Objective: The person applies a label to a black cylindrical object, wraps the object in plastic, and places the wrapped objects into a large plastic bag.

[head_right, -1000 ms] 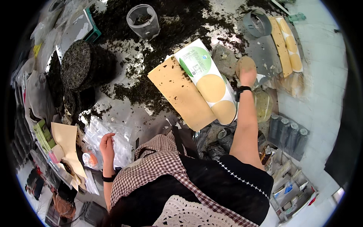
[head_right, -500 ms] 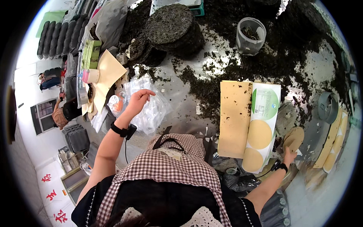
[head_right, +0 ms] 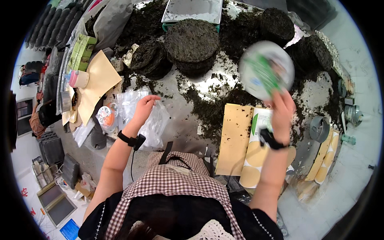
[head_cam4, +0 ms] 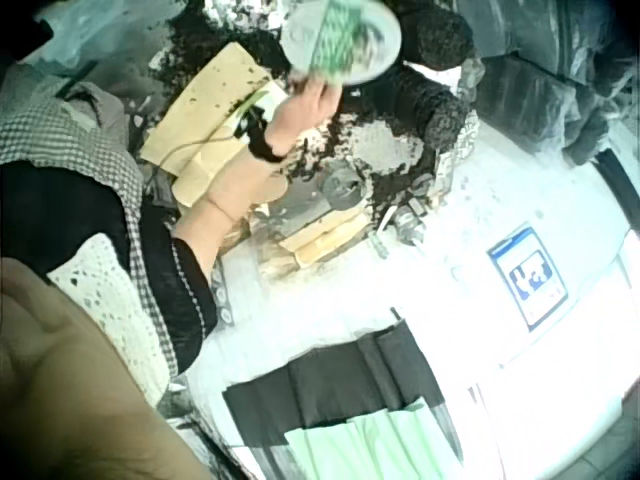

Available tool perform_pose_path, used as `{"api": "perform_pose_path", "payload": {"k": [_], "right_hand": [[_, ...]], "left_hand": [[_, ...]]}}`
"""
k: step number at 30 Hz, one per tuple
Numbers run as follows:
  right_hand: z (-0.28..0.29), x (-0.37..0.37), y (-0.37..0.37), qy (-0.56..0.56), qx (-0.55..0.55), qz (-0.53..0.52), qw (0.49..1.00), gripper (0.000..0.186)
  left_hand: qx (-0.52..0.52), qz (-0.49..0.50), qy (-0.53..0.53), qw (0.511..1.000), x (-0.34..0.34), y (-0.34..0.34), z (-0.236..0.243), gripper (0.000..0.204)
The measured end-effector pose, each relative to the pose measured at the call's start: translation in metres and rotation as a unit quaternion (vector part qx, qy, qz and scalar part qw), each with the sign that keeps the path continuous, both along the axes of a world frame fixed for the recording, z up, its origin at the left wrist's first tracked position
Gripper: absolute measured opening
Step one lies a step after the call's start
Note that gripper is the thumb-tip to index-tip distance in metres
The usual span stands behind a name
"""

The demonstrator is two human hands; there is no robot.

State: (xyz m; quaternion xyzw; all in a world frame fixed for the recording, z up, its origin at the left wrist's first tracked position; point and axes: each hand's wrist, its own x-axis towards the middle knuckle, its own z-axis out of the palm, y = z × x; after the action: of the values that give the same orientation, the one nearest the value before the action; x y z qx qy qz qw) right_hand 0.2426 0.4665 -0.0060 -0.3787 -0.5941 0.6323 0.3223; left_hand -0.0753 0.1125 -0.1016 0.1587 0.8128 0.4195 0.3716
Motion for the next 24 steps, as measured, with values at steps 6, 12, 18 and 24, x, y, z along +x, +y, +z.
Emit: {"api": "perform_pose_path", "payload": {"k": [6, 12, 18, 24], "right_hand": [[-0.021, -0.245, 0.066, -0.313, 0.162, 0.313, 0.882, 0.039], [-0.058, -0.267, 0.094, -0.28, 0.158, 0.19, 0.928, 0.089], [-0.097, -0.28, 0.086, -0.296, 0.017, 0.223, 0.929, 0.102], [-0.025, -0.28, 0.01, -0.191, -0.017, 0.251, 0.949, 0.102]], "left_hand": [[0.136, 0.033, -0.084, 0.987, -0.029, 0.075, 0.011, 0.03], [0.117, 0.128, -0.25, 0.953, -0.055, 0.122, 0.007, 0.055], [0.138, 0.174, -0.326, 0.919, -0.048, 0.198, -0.013, 0.068], [0.146, 0.138, -0.197, 0.96, -0.042, 0.158, -0.056, 0.072]]}}
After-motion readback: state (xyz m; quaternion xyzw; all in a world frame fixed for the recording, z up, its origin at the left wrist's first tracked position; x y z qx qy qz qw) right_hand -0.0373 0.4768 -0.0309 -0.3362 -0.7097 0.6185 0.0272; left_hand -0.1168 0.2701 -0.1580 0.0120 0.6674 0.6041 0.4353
